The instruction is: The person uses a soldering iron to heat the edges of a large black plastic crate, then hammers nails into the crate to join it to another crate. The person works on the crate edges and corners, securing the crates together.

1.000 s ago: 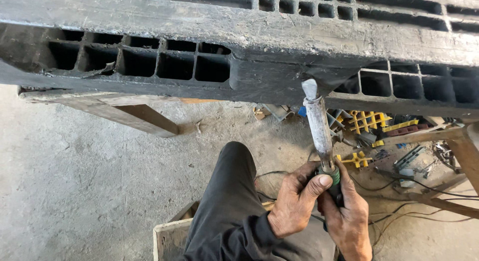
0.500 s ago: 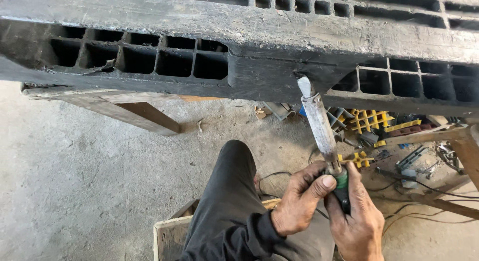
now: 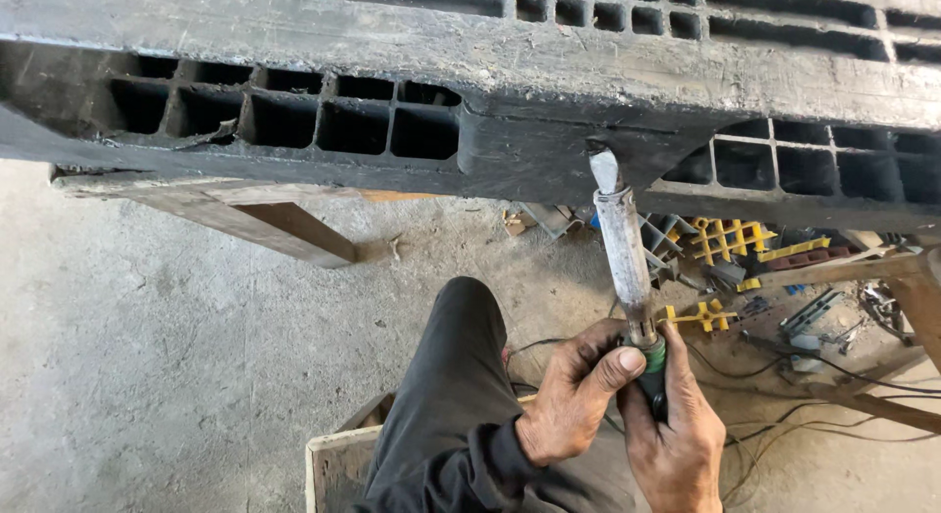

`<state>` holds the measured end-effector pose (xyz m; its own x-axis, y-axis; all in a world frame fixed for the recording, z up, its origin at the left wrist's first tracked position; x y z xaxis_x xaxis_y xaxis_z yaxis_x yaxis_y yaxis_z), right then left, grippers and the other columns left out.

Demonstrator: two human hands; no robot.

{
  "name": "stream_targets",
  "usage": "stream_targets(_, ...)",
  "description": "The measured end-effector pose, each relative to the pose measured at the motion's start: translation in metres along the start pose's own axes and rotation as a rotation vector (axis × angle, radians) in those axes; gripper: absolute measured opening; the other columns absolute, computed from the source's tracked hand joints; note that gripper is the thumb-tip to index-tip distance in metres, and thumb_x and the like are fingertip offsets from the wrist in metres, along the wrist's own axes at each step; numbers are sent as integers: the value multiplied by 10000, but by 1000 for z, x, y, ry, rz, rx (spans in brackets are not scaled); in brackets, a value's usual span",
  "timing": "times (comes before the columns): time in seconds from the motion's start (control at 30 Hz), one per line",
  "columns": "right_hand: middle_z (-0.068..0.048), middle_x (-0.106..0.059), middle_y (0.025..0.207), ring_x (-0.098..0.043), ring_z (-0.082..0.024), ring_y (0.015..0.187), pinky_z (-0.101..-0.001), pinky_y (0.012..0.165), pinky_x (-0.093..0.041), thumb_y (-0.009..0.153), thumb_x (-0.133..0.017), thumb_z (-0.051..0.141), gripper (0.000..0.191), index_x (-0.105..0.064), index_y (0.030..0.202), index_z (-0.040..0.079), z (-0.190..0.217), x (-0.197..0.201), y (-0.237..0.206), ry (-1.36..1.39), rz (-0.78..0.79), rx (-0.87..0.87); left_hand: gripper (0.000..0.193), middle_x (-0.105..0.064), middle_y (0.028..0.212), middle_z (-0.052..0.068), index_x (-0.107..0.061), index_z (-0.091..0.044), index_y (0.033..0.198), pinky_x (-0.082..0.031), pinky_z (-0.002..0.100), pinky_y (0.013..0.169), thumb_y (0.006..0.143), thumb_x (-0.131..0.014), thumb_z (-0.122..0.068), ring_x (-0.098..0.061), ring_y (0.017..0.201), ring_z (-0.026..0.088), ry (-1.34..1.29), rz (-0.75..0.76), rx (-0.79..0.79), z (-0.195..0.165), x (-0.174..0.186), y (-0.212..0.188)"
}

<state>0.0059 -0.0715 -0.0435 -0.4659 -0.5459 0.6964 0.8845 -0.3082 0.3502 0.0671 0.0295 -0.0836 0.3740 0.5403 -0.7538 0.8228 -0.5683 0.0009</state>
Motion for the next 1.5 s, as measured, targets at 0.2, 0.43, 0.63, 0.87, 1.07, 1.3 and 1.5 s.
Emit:
stream_targets(0.2,-176,-736,1117,-737,-202,935,-310,854,-559,878,-757,45,691,-498,1518,16,1,7,4,-42,-40,-35,348,-685,1168,12,-639,7,1310,-484,267,1038,1079,-642,-254,-589,1122,88,25,30,5,-2,-7,5)
stream_targets(0.43,-206,-718,1197,-742,-252,1039,-328,886,-559,867,-754,43,683,-512,1505,14,3,17,9,-91,-14,17,346,-685,1180,17,-633,4,1316,-487,265,1042,1082,-629,-251,-595,1128,88,35,42,9,1,-10,8)
stream_targets(0.63,-235,-696,1262,-735,-301,1098,-354,884,-576,862,-764,44,694,-507,1505,2,8,29,17,-189,-9,58,364,-641,1136,9,-629,20,1316,-486,259,1023,1138,-591,-296,-564,1116,82,107,98,-70,-2,-18,10)
stream_targets(0.87,-197,-717,1129,-751,-307,949,-375,789,-578,830,-793,39,711,-533,1491,13,11,38,18,-314,8,26,455,-633,1192,21,-609,16,1344,-483,267,1024,1109,-569,-372,-564,1135,97,119,143,-75,-5,-21,14)
stream_targets(1.07,-190,-709,1096,-736,-305,923,-374,783,-570,849,-784,26,704,-531,1507,16,17,46,19,-337,25,52,420,-583,990,28,-641,50,1169,-487,282,963,1168,-576,-365,-535,989,109,251,150,-98,-3,-19,14)
stream_targets(1.3,-209,-712,1193,-735,-262,1046,-338,876,-565,851,-755,31,701,-503,1504,9,22,28,6,-135,-14,29,304,-637,1089,-13,-646,-12,1237,-480,253,961,1095,-623,-279,-562,1049,74,81,47,3,-6,-16,-1)
stream_targets(1.5,-107,-730,1092,-671,-115,936,-253,862,-527,879,-715,9,697,-469,1531,17,11,1,-9,102,37,-145,267,-674,1066,-3,-640,-12,1193,-502,254,949,1033,-671,-223,-591,1012,77,-97,-37,49,-10,-5,-6)
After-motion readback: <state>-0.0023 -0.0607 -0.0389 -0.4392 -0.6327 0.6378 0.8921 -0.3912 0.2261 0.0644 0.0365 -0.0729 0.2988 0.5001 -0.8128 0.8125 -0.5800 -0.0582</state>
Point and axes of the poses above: each hand's wrist, its own y-axis towards the middle knuckle, its own x-axis out of the back of the hand, z = x × y, the point moved 3 cm from there along y, towards the middle knuckle
